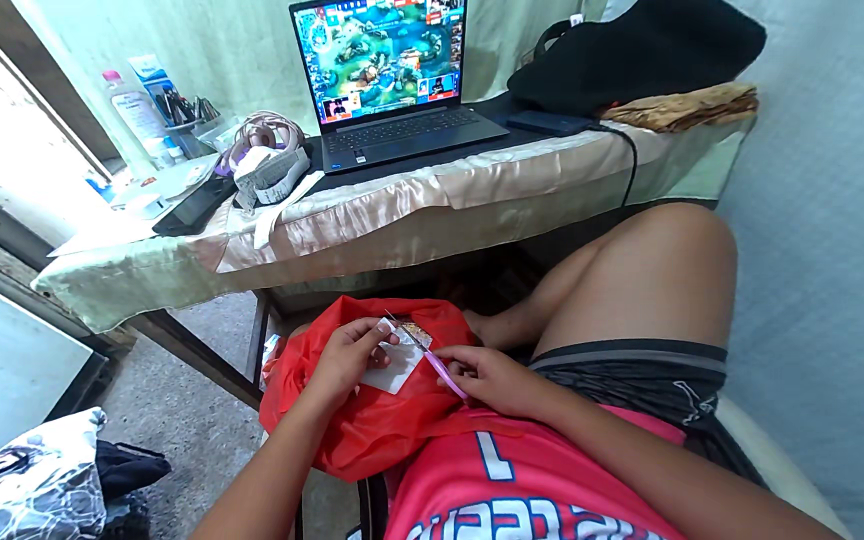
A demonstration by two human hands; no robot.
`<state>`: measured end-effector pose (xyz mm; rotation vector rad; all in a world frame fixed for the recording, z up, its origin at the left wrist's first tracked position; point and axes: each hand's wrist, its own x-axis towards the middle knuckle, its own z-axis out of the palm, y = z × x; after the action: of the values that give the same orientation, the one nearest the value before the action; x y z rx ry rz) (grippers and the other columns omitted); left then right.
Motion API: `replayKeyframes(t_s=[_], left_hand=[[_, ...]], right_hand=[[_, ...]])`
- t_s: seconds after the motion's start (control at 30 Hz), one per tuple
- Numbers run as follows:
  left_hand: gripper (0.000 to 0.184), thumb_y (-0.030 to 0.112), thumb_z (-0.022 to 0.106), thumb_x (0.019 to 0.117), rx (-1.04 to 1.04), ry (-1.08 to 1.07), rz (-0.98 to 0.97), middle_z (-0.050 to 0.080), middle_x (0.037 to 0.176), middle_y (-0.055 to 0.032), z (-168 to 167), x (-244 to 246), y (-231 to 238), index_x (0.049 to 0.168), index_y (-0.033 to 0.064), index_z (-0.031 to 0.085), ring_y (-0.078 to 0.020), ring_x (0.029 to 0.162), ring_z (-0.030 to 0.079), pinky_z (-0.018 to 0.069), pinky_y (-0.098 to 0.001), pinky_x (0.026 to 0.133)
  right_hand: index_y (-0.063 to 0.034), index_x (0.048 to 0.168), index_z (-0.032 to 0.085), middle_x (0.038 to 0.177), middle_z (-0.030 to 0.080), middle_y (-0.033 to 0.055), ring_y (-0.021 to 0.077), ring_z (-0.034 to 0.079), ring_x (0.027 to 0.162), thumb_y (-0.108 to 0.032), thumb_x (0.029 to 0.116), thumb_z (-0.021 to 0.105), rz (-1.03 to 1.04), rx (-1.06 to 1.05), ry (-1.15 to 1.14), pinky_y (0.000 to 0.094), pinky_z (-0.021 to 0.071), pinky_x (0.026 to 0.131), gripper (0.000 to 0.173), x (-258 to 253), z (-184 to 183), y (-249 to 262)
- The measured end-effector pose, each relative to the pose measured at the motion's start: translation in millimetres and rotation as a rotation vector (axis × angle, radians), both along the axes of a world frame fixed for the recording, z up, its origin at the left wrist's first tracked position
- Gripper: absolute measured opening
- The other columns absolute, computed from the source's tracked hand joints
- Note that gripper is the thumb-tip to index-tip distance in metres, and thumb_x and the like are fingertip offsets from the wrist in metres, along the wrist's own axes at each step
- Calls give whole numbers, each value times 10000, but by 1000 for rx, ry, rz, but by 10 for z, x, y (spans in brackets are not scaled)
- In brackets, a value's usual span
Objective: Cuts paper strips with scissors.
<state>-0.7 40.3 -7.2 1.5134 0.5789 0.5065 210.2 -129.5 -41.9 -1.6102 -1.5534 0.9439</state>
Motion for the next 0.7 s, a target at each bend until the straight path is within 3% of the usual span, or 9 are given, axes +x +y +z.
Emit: replayKeyframes(t_s=[0.7], left_hand=[[257, 191, 520, 1083, -3, -6, 4, 728, 999, -96, -11, -1, 8, 1150, 14, 695, -162, 711, 685, 607, -314, 689]], right_hand=[[-171, 1410, 588, 913, 693, -2, 76, 654, 704, -319, 1031, 625, 5, -14, -15, 251, 575, 653, 409, 8, 25, 15]])
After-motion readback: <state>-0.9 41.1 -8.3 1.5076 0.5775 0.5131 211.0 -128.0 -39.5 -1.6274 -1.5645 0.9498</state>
